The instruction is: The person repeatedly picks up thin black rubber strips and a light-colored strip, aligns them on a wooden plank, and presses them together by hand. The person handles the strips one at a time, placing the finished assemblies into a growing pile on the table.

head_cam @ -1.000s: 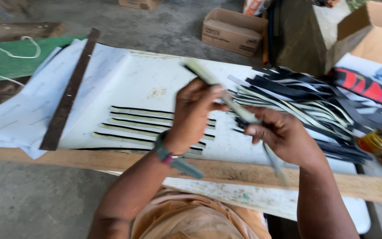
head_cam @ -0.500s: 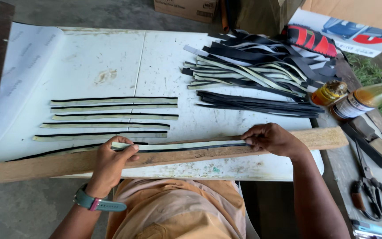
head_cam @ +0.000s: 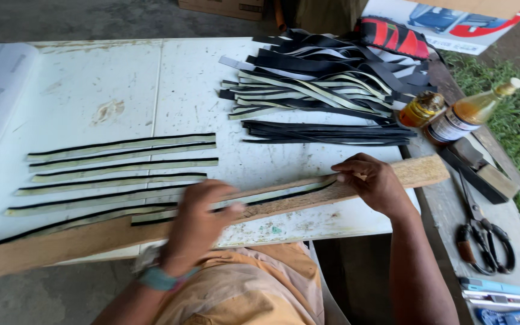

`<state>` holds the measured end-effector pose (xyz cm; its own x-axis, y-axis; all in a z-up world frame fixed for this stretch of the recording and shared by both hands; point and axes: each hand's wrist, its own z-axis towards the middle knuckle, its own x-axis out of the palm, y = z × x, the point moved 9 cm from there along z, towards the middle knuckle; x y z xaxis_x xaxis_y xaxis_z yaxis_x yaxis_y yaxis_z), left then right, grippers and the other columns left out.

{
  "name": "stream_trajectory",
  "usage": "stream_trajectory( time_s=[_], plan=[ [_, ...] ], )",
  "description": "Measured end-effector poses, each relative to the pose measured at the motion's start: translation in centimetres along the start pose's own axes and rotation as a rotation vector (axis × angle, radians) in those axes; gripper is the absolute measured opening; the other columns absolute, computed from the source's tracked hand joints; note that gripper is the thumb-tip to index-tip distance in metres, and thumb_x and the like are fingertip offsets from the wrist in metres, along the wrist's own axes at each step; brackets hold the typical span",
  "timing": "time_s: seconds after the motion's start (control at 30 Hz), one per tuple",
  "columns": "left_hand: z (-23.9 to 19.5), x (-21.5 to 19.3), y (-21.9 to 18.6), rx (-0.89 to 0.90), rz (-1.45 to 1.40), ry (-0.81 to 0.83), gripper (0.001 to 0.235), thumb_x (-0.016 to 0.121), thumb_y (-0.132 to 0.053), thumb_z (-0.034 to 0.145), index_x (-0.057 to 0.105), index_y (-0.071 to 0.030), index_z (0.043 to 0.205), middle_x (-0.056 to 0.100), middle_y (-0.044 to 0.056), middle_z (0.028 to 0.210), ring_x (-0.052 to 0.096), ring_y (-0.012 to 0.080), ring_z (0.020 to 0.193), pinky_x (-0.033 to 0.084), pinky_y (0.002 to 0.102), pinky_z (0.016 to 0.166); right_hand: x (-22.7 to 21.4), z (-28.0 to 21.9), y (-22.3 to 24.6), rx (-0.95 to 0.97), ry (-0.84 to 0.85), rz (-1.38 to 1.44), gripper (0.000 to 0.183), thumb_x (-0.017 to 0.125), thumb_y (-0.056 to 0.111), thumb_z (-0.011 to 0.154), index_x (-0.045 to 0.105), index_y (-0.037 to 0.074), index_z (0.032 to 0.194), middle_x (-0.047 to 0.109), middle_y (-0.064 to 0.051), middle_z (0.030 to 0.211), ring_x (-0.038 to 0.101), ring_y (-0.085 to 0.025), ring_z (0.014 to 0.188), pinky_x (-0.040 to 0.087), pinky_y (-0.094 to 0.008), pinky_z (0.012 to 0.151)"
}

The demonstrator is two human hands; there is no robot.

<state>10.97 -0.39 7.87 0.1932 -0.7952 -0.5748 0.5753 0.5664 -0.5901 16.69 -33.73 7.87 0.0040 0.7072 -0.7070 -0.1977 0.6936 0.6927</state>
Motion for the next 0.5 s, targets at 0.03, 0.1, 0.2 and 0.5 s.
stream_trajectory(
  time_s=[0.03, 0.1, 0.2, 0.5],
  plan=[
    [0.9, 3.8, -1.8, 0.038, -0.042, 0.127, 0.031, 0.084, -0.024, 0.083, 0.073, -0.007, 0.107, 0.072, 0.010, 0.112, 0.064, 0.0281, 0.110, 0.050, 0.041, 0.098, 0.2, -0.2, 0.0, -0.039, 0.013, -0.022, 0.022, 0.076, 0.010, 0.087, 0.078, 0.010, 0.108, 0.075, -0.006, 0.099, 0.074, -0.020, 0.086, 0.061, -0.032, 0.075],
    [2.7, 9.0, -5.4, 0.129, -0.139, 0.242, 0.022, 0.080, -0.022, 0.087, 0.075, -0.008, 0.103, 0.072, 0.007, 0.110, 0.065, 0.0280, 0.104, 0.051, 0.041, 0.095, 0.6, -0.4, 0.4, -0.122, 0.040, -0.068, 0.023, 0.076, 0.008, 0.084, 0.079, 0.009, 0.107, 0.074, -0.007, 0.099, 0.072, -0.021, 0.087, 0.060, -0.033, 0.076],
    [5.6, 13.6, -8.3, 0.204, -0.127, 0.289, 0.018, 0.075, -0.019, 0.090, 0.074, -0.006, 0.103, 0.070, 0.007, 0.109, 0.065, 0.0292, 0.100, 0.049, 0.043, 0.097, 0.8, -0.5, -0.2, -0.070, 0.050, -0.086, 0.023, 0.078, 0.009, 0.081, 0.079, 0.011, 0.104, 0.074, -0.007, 0.097, 0.073, -0.023, 0.086, 0.061, -0.034, 0.076],
    [6.6, 17.3, -6.4, 0.116, -0.175, 0.374, 0.027, 0.071, -0.010, 0.090, 0.073, -0.003, 0.116, 0.067, 0.012, 0.119, 0.066, 0.0327, 0.097, 0.052, 0.043, 0.091, 0.4, -1.1, -0.2, -0.135, 0.066, -0.107, 0.024, 0.077, 0.007, 0.082, 0.080, 0.015, 0.104, 0.071, -0.006, 0.105, 0.070, -0.026, 0.096, 0.057, -0.037, 0.083]
  ],
)
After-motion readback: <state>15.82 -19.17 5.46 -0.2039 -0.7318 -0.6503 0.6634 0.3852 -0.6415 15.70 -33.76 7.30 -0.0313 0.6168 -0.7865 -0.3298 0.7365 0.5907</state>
